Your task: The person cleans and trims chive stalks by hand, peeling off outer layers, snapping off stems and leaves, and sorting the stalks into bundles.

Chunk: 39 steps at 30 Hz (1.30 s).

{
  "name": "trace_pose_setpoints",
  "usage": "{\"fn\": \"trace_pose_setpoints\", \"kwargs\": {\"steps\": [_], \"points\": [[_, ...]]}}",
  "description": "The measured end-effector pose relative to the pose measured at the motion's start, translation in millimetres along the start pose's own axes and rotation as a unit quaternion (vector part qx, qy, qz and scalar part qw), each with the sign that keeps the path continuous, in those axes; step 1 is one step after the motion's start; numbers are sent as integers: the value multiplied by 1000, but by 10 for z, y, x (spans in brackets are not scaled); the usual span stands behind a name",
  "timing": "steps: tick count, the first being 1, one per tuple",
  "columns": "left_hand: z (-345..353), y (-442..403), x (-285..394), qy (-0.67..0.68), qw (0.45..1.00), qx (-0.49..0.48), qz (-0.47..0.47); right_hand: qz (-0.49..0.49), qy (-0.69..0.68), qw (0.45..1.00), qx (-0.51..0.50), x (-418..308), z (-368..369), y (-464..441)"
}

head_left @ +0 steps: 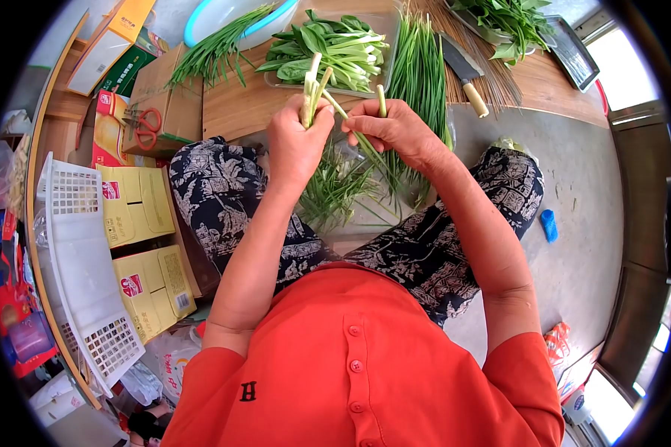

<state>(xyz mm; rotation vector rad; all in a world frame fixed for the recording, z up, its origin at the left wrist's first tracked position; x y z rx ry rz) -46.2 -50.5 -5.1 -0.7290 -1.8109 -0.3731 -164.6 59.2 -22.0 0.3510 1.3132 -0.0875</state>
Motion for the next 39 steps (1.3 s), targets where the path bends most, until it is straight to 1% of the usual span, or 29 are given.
{"fn": "trace_pose_setpoints", "kwargs": {"steps": [2,3,5,6,8,11,13,17,19,21,23,24,25,27,28,29,30,32,33,36,39], "points": [[-29,47,150,-103,986,63,113,10,-6,1000,-8,-11,7,13],[-23,46,144,-103,986,63,113,19,-11,1000,-16,-18,15,20],[-43,44,137,-133,977,112,123,24,-16,999,-24,-39,22,32],[-44,34,140,-133,977,112,123,29,-21,999,-33,-42,29,39],[-90,13,150,-99,976,140,134,35,-20,998,-44,-42,30,53],[-168,-37,96,-105,977,147,112,41,-20,997,-59,-31,36,58],[-216,-70,70,-110,975,149,121,40,-21,997,-63,-23,35,57],[-350,-129,-19,-110,975,165,101,43,-20,995,-88,-27,34,79],[-421,-152,-64,-110,978,162,70,47,-16,994,-98,-25,35,84],[-485,-144,-105,-119,976,166,70,41,-20,994,-94,-21,25,83],[-569,-139,-168,-140,969,190,66,43,-19,994,-98,-20,10,92],[-621,-154,-169,-169,962,197,88,45,-18,994,-102,-20,3,96],[-666,-157,-190,-169,962,197,88,45,-18,994,-102,-20,-4,96],[-660,-176,-318,-163,984,54,-42,57,-19,995,-74,-9,-28,83],[-639,-176,-375,-189,979,2,-72,61,-20,996,-63,15,-42,67],[-633,-171,-375,-189,979,3,-73,61,-20,996,-64,27,-31,56],[-558,-150,-349,-111,989,-37,-92,57,-11,997,-60,35,-24,48],[-396,-75,-168,28,986,-113,-118,50,-10,997,-59,72,-7,36],[-341,-68,-75,29,986,-112,-119,51,-10,997,-60,83,7,35],[-183,-63,30,150,967,-153,-141,46,8,996,-71,101,73,17],[-113,-116,14,158,968,-143,-131,47,8,997,-53,63,110,31]]}}
Point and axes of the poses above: each hand's wrist, its own y-axis away from the middle knuckle, its own z-axis out of the palm, x = y × z, the point moved 4 cm from there along -y, towards the middle knuckle, and after that the axes turned 1 degree about -z, right-handed, at the moved point
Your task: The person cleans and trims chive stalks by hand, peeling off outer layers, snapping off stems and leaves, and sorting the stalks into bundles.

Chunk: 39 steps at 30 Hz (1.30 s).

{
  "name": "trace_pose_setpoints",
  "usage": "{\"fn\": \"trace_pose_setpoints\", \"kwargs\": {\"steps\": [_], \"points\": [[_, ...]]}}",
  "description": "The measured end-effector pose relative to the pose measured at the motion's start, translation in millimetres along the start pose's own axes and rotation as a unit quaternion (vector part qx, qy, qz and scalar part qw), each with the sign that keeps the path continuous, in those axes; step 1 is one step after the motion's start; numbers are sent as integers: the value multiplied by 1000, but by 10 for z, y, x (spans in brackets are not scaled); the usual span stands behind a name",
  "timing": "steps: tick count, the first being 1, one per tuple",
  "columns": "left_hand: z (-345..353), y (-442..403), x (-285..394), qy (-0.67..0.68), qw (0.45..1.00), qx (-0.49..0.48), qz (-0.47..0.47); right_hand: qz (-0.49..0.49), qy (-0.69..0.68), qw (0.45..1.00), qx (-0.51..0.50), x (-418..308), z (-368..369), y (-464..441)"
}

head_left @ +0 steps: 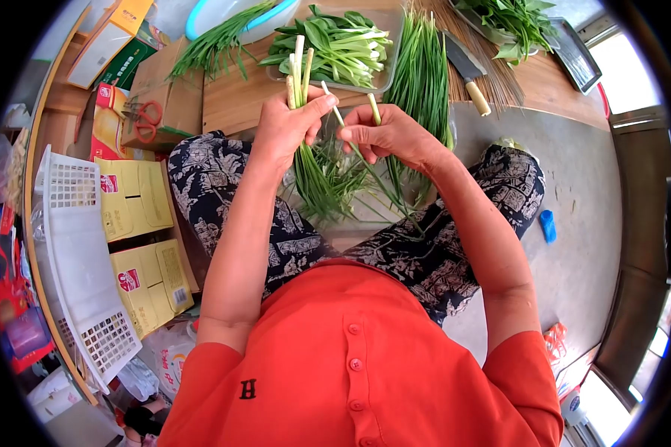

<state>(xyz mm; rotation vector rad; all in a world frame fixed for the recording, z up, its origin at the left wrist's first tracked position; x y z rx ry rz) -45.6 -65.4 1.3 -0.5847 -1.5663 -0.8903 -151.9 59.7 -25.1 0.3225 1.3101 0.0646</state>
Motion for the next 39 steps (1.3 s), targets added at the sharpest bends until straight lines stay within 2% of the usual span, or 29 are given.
{"fn": "trace_pose_setpoints", "kwargs": {"steps": [4,8,12,17,22,33,39], "points": [[141,-47,38,-13,999,-51,8,-45,-34,997,46,-24,-73,-58],[166,-60,60,4,1000,-24,11,-86,-118,984,101,-98,-209,-46],[190,-36,-46,-15,998,-59,-15,-117,-163,968,153,-136,-356,-41],[306,-5,-101,-18,995,-95,-31,-126,-171,964,157,-145,-347,-37],[367,22,-75,-24,996,-84,-35,-116,-189,966,133,-129,-331,-65],[319,-4,-100,28,995,-91,-33,-104,-147,978,105,-161,-309,-56],[289,-13,-95,11,993,-113,-33,-90,-128,983,97,-158,-320,-58]]}}
Point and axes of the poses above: each hand's wrist, its own y-axis away from the middle knuckle, its own z-axis out of the palm, x = y × z, the point moved 4 cm from there along -y, towards the middle knuckle, and after that the axes turned 1 degree about -z, right-handed, at the moved point
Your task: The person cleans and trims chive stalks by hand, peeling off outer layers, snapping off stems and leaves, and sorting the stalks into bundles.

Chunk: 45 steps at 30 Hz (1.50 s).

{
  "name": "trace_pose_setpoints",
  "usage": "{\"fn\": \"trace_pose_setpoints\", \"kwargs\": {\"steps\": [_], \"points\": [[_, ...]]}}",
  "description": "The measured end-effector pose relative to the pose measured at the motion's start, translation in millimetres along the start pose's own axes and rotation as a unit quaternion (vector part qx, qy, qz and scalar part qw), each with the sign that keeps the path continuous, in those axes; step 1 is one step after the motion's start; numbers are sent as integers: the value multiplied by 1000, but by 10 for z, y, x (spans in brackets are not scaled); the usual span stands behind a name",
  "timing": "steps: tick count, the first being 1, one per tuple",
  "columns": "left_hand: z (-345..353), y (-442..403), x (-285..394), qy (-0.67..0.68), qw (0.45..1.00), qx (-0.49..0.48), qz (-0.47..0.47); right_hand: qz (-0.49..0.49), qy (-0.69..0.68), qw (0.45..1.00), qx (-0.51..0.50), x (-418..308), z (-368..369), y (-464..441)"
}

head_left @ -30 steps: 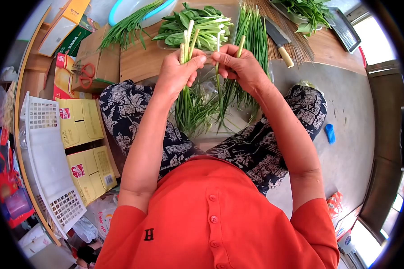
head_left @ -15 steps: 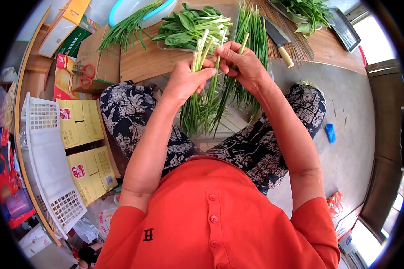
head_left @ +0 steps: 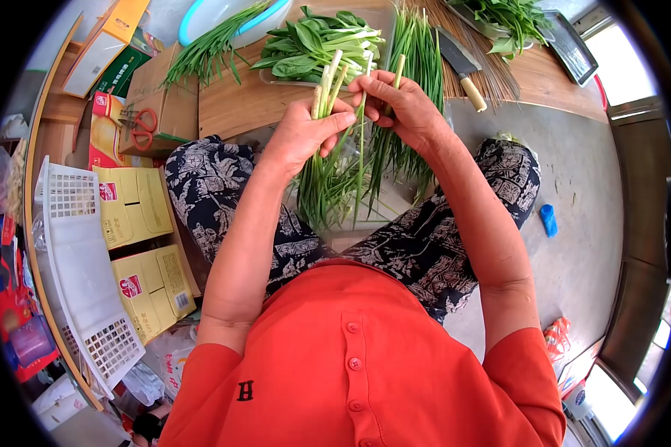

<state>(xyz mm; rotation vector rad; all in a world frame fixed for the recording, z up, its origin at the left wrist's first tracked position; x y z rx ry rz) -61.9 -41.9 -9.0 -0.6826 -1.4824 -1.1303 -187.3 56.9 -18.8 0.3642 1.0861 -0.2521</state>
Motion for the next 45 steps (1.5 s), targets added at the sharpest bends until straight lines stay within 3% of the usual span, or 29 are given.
{"fn": "trace_pose_setpoints", "kwargs": {"steps": [7,10,15,17,25,29,37,43,45], "points": [[-21,-4,-32,19,1000,4,-16,-53,-34,998,18,-4,-8,-49],[60,-16,-62,3,999,-39,-25,-66,67,995,-12,-112,177,70],[80,11,-39,3,998,-48,-33,-55,85,995,14,-28,109,26],[30,12,-53,71,997,-18,-14,-57,111,991,38,-59,30,10],[-408,117,-134,-66,994,81,-42,-69,97,990,75,-223,-267,-2],[-195,116,-4,-63,996,57,-38,-57,134,985,91,-194,-212,-25],[133,42,42,-56,998,29,10,-34,109,990,88,-143,-56,12],[68,50,70,-48,992,110,32,-20,78,997,-12,-45,42,20],[13,55,73,21,987,140,82,7,89,996,-14,56,88,38]]}}
Point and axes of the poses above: each hand's wrist, its own y-axis away from the middle knuckle, its own z-axis out of the palm, x = y × z, the point moved 4 cm from there along -y, towards the middle knuckle, and after that the axes turned 1 degree about -z, right-handed, at the moved point
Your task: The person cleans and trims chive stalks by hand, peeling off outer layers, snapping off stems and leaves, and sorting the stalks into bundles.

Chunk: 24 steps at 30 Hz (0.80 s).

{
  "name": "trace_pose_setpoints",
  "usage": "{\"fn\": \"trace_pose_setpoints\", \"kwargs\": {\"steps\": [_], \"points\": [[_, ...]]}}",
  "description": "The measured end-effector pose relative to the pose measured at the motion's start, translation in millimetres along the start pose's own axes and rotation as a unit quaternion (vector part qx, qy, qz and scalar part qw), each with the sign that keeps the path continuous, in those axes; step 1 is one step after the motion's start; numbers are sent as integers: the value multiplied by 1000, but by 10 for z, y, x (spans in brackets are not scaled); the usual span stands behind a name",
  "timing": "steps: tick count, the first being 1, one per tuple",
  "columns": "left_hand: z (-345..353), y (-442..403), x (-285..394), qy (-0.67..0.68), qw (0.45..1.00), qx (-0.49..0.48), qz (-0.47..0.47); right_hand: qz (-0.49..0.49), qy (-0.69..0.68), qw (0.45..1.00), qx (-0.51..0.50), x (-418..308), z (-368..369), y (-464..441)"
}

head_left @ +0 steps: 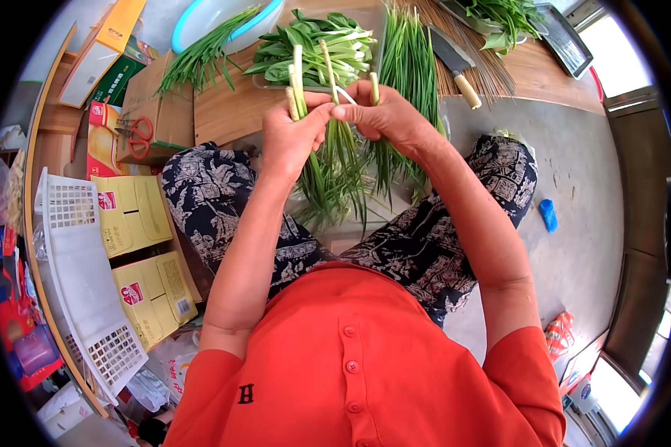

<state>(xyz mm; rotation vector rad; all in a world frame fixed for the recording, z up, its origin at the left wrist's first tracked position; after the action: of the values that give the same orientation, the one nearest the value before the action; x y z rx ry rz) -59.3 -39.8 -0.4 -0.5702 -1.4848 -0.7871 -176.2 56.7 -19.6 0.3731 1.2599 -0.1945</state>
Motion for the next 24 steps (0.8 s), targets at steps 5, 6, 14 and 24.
{"fn": "trace_pose_setpoints", "kwargs": {"steps": [5,6,14,24], "points": [[-61,32,-4,-99,991,74,40,20,-31,999,15,51,78,2],[-57,24,-35,-99,991,76,40,20,-30,999,13,55,83,0],[-100,12,49,-301,912,176,218,60,-27,998,11,71,113,5],[-251,-120,64,-323,893,206,236,76,-107,991,-41,94,65,17]]}}
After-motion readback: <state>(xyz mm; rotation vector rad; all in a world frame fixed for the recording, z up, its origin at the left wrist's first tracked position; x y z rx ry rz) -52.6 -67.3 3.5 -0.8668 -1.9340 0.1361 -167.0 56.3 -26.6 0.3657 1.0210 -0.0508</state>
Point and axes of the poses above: each hand's wrist, its own y-axis away from the middle knuckle, its own z-axis out of the palm, x = y × z, the point moved 4 cm from there along -y, towards the middle knuckle, and after that the axes turned 1 degree about -z, right-handed, at the moved point
